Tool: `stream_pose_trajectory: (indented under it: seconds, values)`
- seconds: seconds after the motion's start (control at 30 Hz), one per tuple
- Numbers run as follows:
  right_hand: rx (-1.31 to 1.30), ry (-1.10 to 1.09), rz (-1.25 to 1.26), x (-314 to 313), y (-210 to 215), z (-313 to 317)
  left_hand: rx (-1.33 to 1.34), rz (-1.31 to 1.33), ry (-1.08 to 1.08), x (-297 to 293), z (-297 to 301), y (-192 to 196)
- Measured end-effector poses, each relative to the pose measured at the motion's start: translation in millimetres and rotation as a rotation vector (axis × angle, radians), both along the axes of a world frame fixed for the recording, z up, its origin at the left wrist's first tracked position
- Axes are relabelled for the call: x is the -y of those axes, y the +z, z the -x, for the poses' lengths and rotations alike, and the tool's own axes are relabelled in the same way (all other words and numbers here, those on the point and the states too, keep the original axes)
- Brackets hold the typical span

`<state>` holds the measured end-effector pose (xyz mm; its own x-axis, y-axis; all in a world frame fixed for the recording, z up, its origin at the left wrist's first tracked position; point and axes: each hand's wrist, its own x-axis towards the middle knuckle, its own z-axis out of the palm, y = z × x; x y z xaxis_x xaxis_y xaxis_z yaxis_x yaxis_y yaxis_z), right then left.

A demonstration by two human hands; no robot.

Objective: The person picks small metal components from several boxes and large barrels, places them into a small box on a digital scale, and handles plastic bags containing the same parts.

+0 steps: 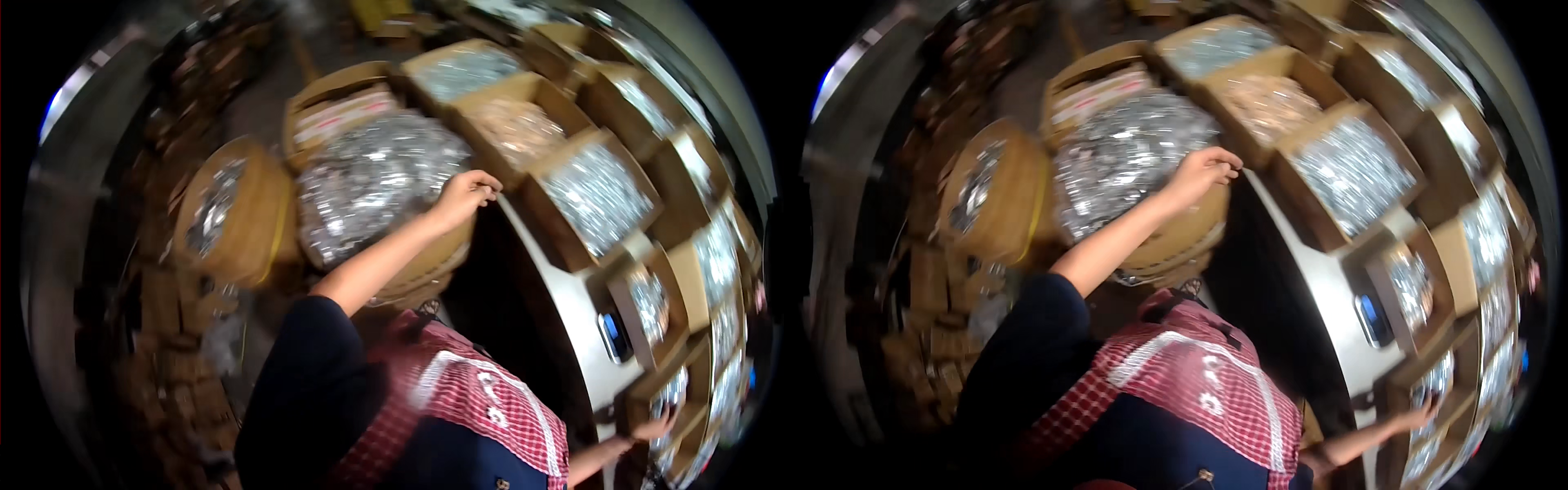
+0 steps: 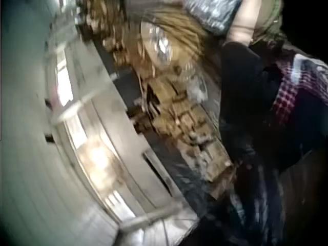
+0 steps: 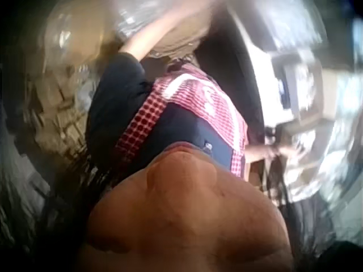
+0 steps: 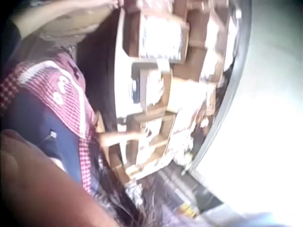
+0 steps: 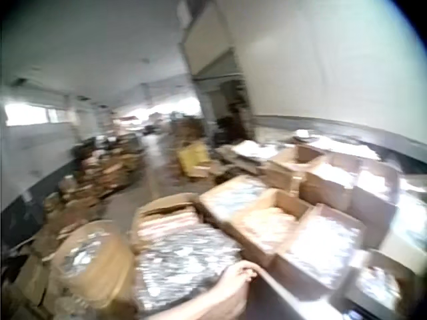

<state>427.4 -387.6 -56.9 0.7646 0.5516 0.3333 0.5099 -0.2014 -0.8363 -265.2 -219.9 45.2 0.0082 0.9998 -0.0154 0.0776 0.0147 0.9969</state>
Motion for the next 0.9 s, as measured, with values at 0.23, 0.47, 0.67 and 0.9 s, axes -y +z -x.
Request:
stream_pose_trajectory:
  seconds: [0.23,0.47,0.67,0.9]
  values:
    - [0.232,0.193,0.078,-20.3,8.5,155.5,0.003,-0.108,0.766,180.3,285.1,58.4]
    - [0.179,0.537,0.439,-17.2,-46.6,365.9,-0.981,0.384,1.184,305.3,594.3,35.0]
    - [0.128,0.716,0.671,-27.8,-67.7,471.9,-1.236,1.0,1.237,365.8,772.8,29.6]
    - [0.179,0.803,0.871,-18.9,-72.2,519.7,-1.517,1.039,0.841,360.4,834.4,-5.5]
